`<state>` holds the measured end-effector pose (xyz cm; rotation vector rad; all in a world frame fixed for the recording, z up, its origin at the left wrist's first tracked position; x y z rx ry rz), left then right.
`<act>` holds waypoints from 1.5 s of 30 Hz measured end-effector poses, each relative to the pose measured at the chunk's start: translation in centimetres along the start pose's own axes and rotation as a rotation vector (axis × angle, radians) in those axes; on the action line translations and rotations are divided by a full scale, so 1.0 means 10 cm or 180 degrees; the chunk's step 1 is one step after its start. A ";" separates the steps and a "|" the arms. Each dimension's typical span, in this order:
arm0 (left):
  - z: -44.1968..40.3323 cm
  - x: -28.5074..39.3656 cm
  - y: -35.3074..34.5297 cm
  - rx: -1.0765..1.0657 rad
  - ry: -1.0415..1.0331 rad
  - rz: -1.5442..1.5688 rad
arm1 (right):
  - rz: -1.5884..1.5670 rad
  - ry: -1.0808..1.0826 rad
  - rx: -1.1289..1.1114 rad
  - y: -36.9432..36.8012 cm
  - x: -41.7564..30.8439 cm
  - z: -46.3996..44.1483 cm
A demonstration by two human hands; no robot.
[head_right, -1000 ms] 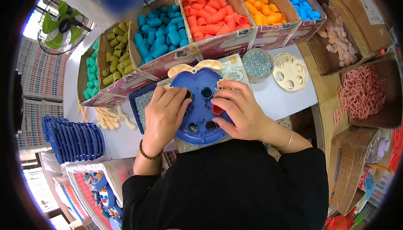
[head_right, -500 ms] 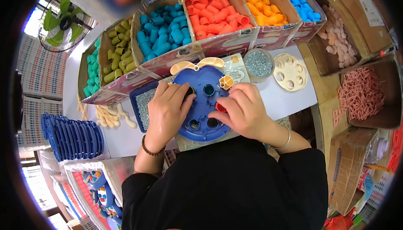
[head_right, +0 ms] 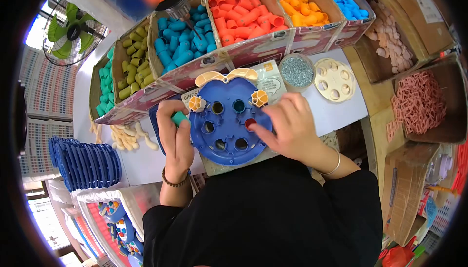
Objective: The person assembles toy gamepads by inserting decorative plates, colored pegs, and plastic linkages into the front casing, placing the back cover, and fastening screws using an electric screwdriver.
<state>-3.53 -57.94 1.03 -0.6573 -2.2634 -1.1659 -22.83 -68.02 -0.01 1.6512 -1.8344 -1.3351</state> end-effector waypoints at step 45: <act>0.34 0.06 -0.27 -0.0106 -0.0128 -0.0620 | -0.0981 -0.0808 -0.0094 -0.10 0.32 -0.01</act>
Point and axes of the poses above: each hand's wrist, its own z-axis away from the middle knuckle, its own y-axis out of the back of the hand, x = y × z, the point moved 3 cm from there along -z, towards the middle knuckle, and after that the axes turned 7 degrees about -x, right-handed, at the moved point
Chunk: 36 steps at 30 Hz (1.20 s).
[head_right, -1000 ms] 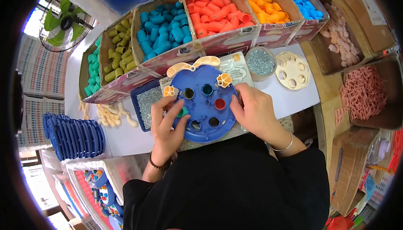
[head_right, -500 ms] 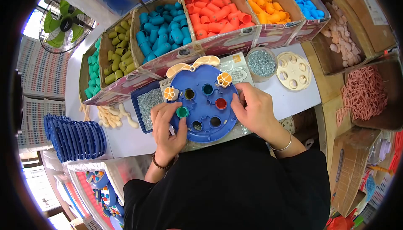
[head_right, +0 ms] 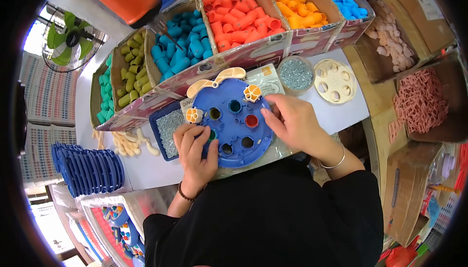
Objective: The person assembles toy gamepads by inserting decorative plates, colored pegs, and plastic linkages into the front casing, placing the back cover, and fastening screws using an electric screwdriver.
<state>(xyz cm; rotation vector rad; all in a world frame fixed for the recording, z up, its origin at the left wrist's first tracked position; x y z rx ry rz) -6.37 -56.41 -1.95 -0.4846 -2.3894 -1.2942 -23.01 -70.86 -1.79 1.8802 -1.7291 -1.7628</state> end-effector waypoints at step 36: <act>0.05 -0.01 -0.05 0.0047 0.0082 0.0011 | 0.1796 0.0274 -0.0450 1.66 2.51 -2.61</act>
Point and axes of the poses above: each hand's wrist, its own z-axis away from the middle knuckle, its own y-axis out of the back of the hand, x = y × z, the point moved 3 cm from there along -z, towards the middle knuckle, and after that the axes turned 7 degrees about -x, right-handed, at the moved point
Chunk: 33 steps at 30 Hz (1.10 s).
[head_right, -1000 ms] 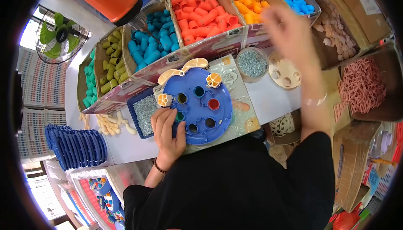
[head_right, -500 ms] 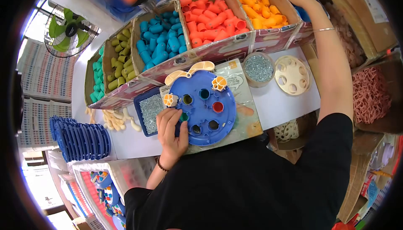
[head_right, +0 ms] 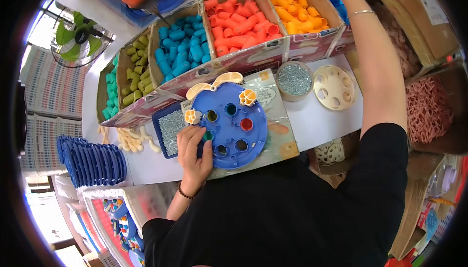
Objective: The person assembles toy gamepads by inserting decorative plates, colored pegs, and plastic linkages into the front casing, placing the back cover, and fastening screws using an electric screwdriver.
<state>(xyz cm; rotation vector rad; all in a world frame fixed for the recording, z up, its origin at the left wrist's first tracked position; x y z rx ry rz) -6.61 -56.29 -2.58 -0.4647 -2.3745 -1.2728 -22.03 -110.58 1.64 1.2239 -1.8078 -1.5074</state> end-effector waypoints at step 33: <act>0.02 -0.05 -0.01 0.0160 -0.0069 0.0286 | 0.0415 -0.0074 0.0224 -0.07 -1.50 0.14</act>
Point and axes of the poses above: each hand's wrist, its own z-axis away from the middle knuckle, its own y-axis out of the back of the hand, x = y × z, the point moved 3 cm from there along -z, towards the middle knuckle, and after that the axes turned 7 degrees about -x, right-handed, at the moved point
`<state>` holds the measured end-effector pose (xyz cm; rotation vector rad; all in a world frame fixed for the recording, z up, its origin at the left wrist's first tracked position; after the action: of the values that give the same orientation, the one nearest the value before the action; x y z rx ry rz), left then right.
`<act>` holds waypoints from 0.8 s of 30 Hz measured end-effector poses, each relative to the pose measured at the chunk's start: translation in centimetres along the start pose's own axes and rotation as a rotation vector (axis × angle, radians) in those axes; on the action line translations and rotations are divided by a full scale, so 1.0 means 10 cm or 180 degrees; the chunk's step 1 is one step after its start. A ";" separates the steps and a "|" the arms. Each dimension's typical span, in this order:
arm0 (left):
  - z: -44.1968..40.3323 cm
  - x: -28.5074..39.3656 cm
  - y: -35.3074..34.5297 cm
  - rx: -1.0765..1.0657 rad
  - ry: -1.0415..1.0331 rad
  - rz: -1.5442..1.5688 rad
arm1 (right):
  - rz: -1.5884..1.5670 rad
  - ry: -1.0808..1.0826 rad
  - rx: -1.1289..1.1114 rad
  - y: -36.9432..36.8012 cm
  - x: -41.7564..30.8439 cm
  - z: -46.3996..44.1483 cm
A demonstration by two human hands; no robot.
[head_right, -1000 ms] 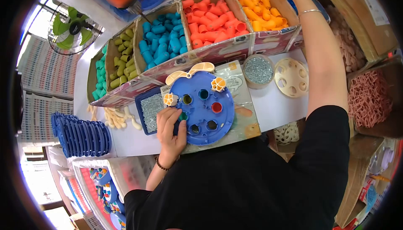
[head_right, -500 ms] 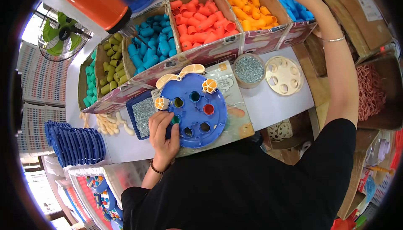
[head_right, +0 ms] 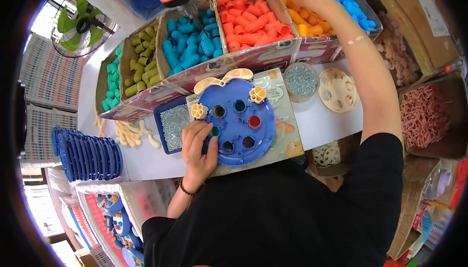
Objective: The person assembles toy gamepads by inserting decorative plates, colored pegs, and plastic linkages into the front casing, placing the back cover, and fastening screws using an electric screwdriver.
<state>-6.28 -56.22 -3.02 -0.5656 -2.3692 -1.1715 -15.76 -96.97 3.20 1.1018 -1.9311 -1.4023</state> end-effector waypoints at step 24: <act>0.00 -0.03 0.01 0.0023 0.0020 0.0256 | -0.1935 0.1841 -0.0259 0.33 -2.33 2.05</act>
<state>-5.94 -56.16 -3.13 -0.6475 -2.3220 -1.1274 -20.10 -66.22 0.69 1.9014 -1.1638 -1.2242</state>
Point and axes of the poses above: each hand's wrist, its own z-axis away from the middle knuckle, its own y-axis out of the back of the hand, x = y × z, the point moved 3 cm from there along -z, towards the middle knuckle, and after that the axes turned 7 degrees about -x, right-handed, at the moved point
